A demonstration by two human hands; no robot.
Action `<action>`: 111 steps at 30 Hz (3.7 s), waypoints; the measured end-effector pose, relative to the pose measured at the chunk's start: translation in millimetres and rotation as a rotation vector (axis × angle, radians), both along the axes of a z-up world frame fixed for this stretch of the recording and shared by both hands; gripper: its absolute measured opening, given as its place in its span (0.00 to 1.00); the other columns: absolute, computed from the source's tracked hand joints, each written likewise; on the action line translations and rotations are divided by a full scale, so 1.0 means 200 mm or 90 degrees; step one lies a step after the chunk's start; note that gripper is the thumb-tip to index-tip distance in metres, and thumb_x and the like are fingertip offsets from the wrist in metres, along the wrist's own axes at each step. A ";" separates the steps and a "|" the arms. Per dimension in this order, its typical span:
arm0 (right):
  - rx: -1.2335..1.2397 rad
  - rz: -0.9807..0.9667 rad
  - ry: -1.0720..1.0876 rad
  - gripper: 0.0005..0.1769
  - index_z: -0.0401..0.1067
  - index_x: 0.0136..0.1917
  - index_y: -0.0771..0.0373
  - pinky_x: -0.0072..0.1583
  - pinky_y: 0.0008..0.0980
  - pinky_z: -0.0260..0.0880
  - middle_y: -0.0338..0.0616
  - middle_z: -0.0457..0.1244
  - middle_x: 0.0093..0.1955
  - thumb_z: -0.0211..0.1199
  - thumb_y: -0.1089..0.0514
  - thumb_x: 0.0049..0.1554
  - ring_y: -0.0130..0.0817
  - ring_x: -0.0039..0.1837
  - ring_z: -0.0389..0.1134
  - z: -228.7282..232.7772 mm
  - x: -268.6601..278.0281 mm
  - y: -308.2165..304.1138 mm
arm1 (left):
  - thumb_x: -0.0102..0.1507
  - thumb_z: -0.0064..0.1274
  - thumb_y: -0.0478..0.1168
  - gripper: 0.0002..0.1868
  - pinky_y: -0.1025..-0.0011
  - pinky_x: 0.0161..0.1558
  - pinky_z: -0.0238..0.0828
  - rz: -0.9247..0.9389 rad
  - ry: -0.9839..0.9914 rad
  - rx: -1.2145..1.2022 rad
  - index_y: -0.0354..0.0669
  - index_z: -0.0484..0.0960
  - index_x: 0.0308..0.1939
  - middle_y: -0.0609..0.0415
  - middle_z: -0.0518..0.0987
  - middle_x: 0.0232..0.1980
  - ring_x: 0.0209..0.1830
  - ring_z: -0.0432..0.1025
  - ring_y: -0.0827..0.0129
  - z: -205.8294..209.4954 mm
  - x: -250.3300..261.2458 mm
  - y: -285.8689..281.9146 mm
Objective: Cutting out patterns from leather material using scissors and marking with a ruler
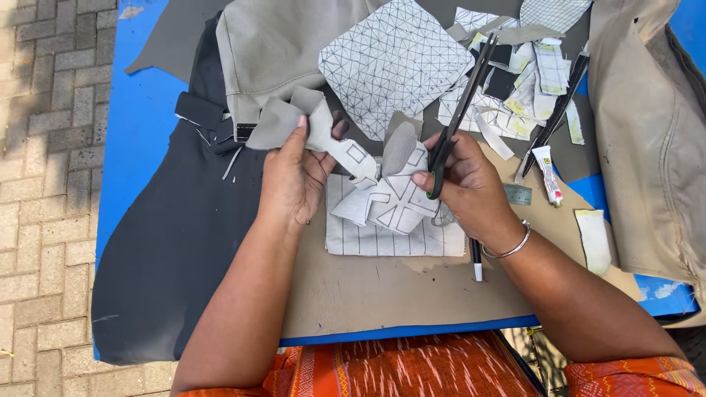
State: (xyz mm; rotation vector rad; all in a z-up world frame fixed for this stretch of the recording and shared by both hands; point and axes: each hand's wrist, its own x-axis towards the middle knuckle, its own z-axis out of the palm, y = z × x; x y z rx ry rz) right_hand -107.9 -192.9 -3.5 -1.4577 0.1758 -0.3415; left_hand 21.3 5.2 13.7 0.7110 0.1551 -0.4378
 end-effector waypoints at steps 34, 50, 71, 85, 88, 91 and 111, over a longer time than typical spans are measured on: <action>-0.241 0.070 0.024 0.29 0.56 0.71 0.60 0.57 0.35 0.64 0.53 0.66 0.65 0.42 0.39 0.66 0.41 0.59 0.67 0.09 0.03 -0.07 | 0.65 0.57 0.54 0.30 0.44 0.71 0.48 -0.192 -0.853 0.975 0.49 0.73 0.68 0.48 0.70 0.68 0.72 0.61 0.51 -0.29 -0.05 -0.02; -0.651 -0.051 0.017 0.26 0.59 0.72 0.58 0.66 0.55 0.46 0.44 0.69 0.61 0.49 0.40 0.69 0.55 0.68 0.60 0.16 0.01 -0.23 | 0.73 0.48 0.48 0.13 0.50 0.49 0.73 0.049 -0.606 0.766 0.56 0.78 0.60 0.45 0.83 0.44 0.49 0.78 0.44 -0.25 0.14 0.11; -0.818 -0.102 0.236 0.26 0.68 0.67 0.61 0.49 0.49 0.69 0.47 0.70 0.41 0.68 0.61 0.56 0.53 0.46 0.73 0.01 0.04 -0.45 | 0.68 0.62 0.49 0.08 0.67 0.45 0.73 -0.008 -0.643 0.738 0.54 0.87 0.47 0.60 0.82 0.39 0.41 0.79 0.68 -0.20 0.16 0.20; -0.949 -0.003 0.315 0.13 0.70 0.55 0.62 0.47 0.49 0.71 0.54 0.67 0.44 0.58 0.59 0.56 0.55 0.47 0.71 -0.13 0.10 -0.40 | 0.66 0.56 0.42 0.13 0.69 0.28 0.77 -0.114 -0.365 0.175 0.42 0.82 0.53 0.53 0.84 0.36 0.27 0.75 0.71 0.60 0.06 -0.44; -0.943 -0.021 0.313 0.12 0.73 0.54 0.63 0.49 0.44 0.74 0.51 0.67 0.42 0.53 0.61 0.58 0.52 0.47 0.74 -0.16 0.11 -0.40 | 0.65 0.56 0.48 0.17 0.64 0.35 0.76 -0.135 -0.402 0.225 0.46 0.81 0.55 0.53 0.82 0.42 0.35 0.74 0.66 0.61 0.08 -0.62; -0.924 -0.012 0.306 0.12 0.73 0.52 0.66 0.49 0.47 0.75 0.55 0.67 0.41 0.51 0.64 0.57 0.55 0.47 0.74 -0.07 0.08 -0.37 | 0.64 0.57 0.54 0.21 0.60 0.41 0.75 -0.160 -0.433 0.278 0.51 0.80 0.58 0.53 0.80 0.49 0.44 0.72 0.60 0.58 0.11 -0.78; -0.983 -0.131 0.280 0.10 0.78 0.48 0.66 0.43 0.39 0.75 0.51 0.66 0.40 0.57 0.66 0.55 0.45 0.41 0.74 0.01 0.05 -0.48 | 0.68 0.61 0.51 0.27 0.30 0.66 0.55 -0.229 -0.806 0.900 0.40 0.77 0.65 0.29 0.65 0.69 0.72 0.56 0.27 -0.14 0.14 -0.27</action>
